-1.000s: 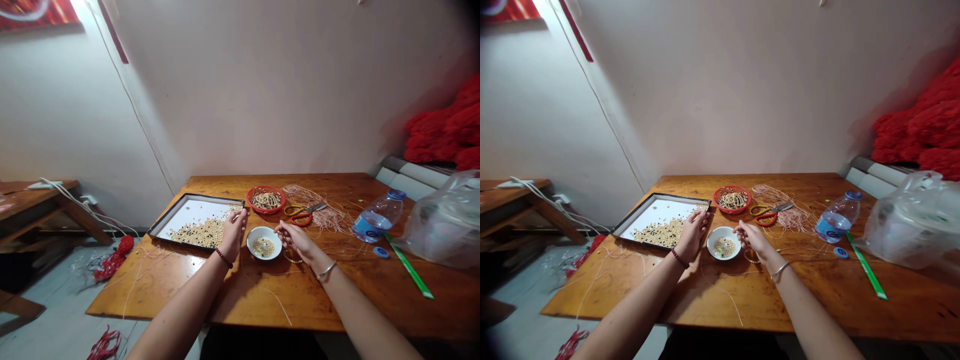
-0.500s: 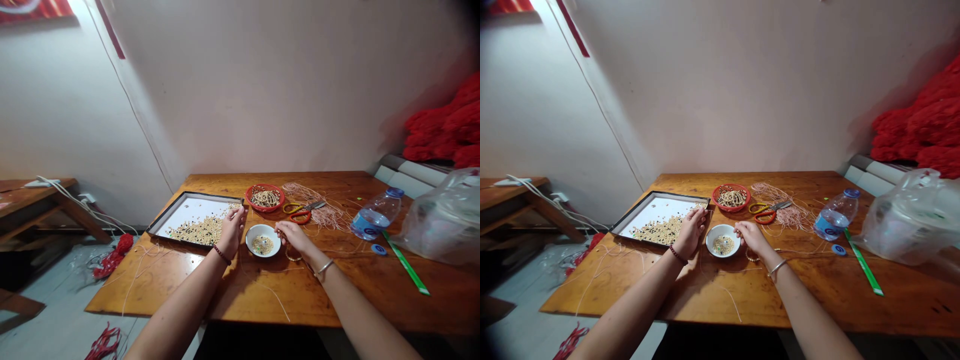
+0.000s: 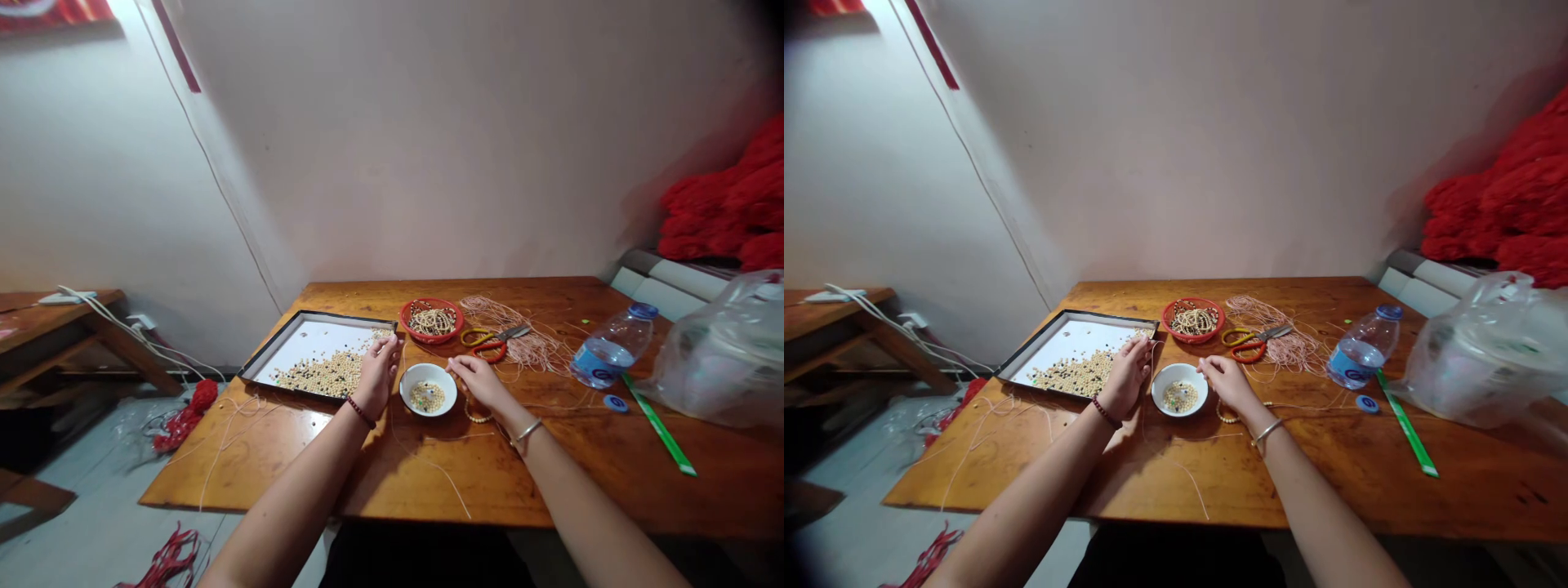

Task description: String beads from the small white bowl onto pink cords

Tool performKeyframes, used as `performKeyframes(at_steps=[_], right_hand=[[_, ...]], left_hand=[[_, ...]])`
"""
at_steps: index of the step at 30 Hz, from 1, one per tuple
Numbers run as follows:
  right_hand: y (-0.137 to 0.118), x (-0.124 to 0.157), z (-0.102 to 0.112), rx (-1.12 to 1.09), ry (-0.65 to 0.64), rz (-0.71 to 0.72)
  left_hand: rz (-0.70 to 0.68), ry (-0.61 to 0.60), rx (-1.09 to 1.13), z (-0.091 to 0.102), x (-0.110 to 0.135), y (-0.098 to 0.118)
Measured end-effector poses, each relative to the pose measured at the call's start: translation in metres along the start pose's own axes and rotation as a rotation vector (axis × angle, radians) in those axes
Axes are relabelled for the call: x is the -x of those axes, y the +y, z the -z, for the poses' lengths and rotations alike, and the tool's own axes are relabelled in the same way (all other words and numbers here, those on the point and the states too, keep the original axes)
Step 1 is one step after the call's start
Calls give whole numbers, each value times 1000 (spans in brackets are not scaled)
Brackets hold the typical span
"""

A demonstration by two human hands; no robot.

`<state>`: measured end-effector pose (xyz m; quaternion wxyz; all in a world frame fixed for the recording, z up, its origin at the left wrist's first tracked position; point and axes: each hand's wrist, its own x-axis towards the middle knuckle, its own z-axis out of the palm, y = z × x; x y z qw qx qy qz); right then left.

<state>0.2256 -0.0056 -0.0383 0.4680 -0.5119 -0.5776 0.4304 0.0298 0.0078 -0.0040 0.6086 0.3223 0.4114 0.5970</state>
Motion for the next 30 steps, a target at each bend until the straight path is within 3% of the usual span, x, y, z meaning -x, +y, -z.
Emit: performKeyframes(at_steps=[7,11,13,16,19,21,24,30], right_hand=[[-7,-6,13,36,11,113],[-16,-5,48,40,250,154],[-21,3,75,199,299,219],[-26,21,113,705,223,287],[-21,38,139,1158,37,168],[-13,47,147,1339,-97,108],[-2,56,149,1429,-231,120],[4,60,144,1465,-233,160]], left_hand=[[12,-26,-4,-2,0,0],[17,-54,-9,-2,-1,-1],[21,-62,-20,-1,-2,-2],[24,-90,-35,0,-5,-5],[21,-111,-55,0,-5,-6],[28,-108,-58,-2,-4,-7],[35,-112,-60,-5,-2,-6],[-10,-121,-91,-6,-1,-3]])
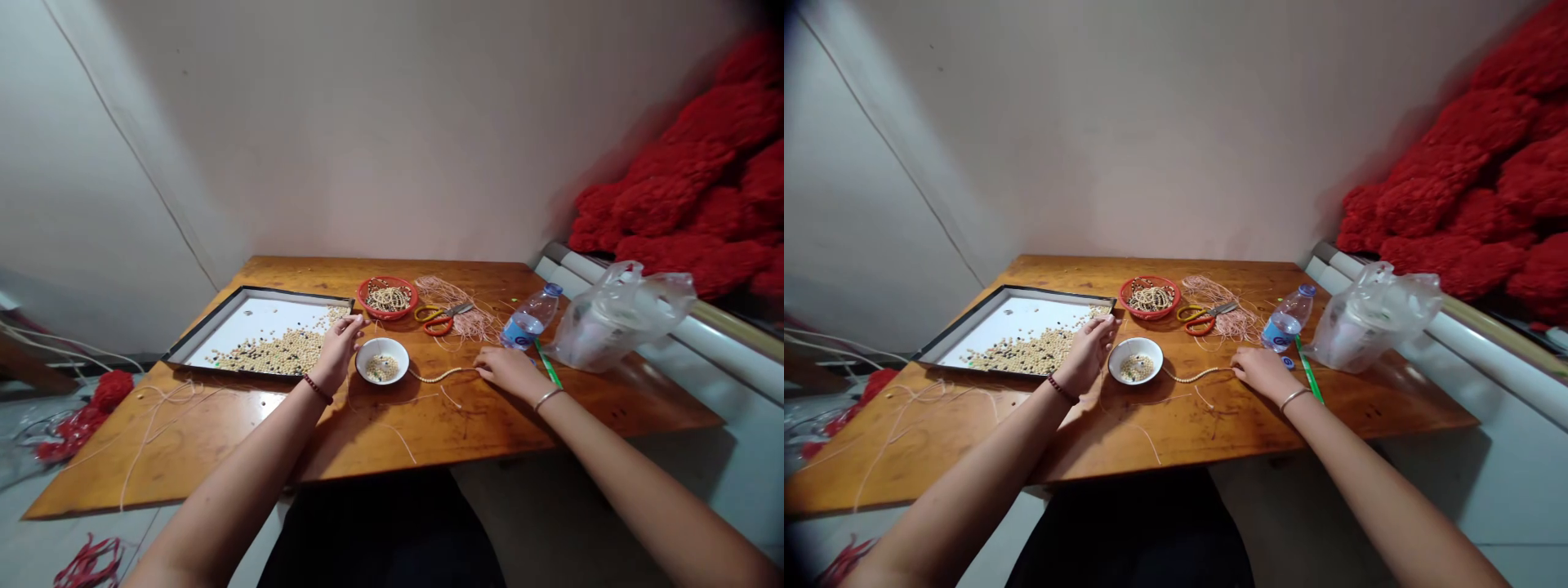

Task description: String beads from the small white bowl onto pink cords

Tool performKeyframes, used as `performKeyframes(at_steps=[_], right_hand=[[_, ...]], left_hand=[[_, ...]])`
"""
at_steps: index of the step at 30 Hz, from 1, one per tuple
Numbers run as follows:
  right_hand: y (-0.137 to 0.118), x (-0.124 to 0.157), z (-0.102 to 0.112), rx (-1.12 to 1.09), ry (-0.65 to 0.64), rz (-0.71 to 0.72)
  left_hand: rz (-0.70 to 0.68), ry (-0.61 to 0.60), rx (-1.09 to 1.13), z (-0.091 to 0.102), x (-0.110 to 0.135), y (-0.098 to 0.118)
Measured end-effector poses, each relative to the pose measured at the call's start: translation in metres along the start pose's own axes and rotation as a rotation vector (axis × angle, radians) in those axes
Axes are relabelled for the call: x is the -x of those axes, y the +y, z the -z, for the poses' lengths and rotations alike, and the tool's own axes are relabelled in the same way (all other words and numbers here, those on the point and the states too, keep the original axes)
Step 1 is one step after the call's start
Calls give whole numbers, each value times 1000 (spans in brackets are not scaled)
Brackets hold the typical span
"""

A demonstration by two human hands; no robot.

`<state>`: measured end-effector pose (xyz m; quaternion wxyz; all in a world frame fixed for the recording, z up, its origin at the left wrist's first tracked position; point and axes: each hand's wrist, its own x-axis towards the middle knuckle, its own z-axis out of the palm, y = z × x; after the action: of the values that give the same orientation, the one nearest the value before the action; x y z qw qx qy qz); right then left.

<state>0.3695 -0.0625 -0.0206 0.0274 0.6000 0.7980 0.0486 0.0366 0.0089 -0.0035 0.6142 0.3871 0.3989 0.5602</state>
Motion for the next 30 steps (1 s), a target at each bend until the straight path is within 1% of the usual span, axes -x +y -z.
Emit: performKeyframes(at_steps=[4,7,9,15,21,26,30], right_hand=[[0,-2,3,33,6,7],[-2,-5,6,-2,50,-6],[-4,-8,9,-23,61,15],[-9,-16,7,-18,-16,114],[-10,-21,7,16,-42,126],[-2,-26,12,-42,-50,105],[1,-27,11,-63,-57,90]], left_hand=[[2,16,-12,0,0,2],[4,7,-15,0,0,4],[0,-3,-14,0,0,4],[-7,-2,-12,1,1,4],[-29,-9,-27,1,1,2],[-15,-7,-25,2,1,2],[-19,-12,-25,1,1,1]])
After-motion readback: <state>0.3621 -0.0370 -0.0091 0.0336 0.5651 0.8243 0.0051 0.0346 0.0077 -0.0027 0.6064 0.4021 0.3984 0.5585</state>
